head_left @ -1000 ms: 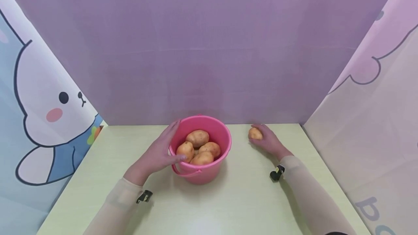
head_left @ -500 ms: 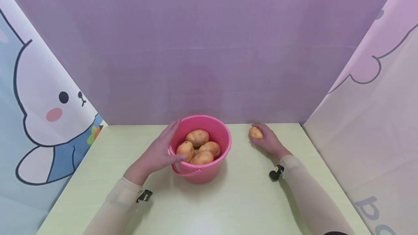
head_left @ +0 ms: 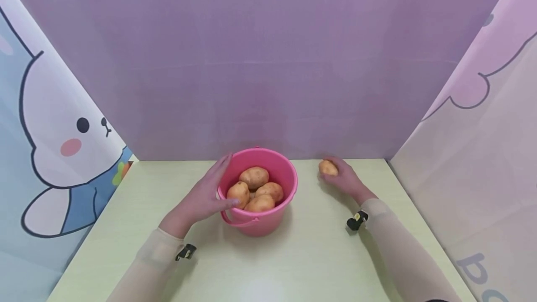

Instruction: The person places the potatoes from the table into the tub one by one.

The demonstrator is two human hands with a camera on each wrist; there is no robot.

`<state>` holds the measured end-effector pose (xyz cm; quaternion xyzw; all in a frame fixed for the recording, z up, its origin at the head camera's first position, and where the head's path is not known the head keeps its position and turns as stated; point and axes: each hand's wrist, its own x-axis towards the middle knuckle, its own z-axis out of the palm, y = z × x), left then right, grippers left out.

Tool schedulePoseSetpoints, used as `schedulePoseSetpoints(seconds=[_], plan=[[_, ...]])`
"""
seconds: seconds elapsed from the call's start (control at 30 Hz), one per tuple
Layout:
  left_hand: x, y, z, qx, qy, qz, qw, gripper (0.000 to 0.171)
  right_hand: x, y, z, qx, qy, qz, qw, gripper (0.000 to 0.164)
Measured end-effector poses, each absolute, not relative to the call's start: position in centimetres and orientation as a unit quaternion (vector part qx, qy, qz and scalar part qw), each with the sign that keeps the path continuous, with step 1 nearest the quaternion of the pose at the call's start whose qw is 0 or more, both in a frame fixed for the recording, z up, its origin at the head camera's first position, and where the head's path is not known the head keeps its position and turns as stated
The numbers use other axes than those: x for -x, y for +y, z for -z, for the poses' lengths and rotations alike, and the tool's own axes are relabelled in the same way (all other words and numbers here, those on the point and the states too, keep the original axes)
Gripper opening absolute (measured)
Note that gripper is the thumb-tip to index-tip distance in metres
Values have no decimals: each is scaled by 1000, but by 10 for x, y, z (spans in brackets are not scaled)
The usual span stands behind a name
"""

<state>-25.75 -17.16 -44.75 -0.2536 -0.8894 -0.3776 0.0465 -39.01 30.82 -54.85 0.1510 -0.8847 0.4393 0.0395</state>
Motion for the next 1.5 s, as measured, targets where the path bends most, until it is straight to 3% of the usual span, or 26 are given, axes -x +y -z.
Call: schedulePoseSetpoints(seconds=[0.8, 1.5], plan=[[257, -172, 447, 254, -888, 380, 48, 120, 372, 275, 486, -221, -873, -431, 53, 62], [258, -172, 448, 254, -891, 373, 52, 119, 341, 232, 426, -282, -839, -463, 49, 66]])
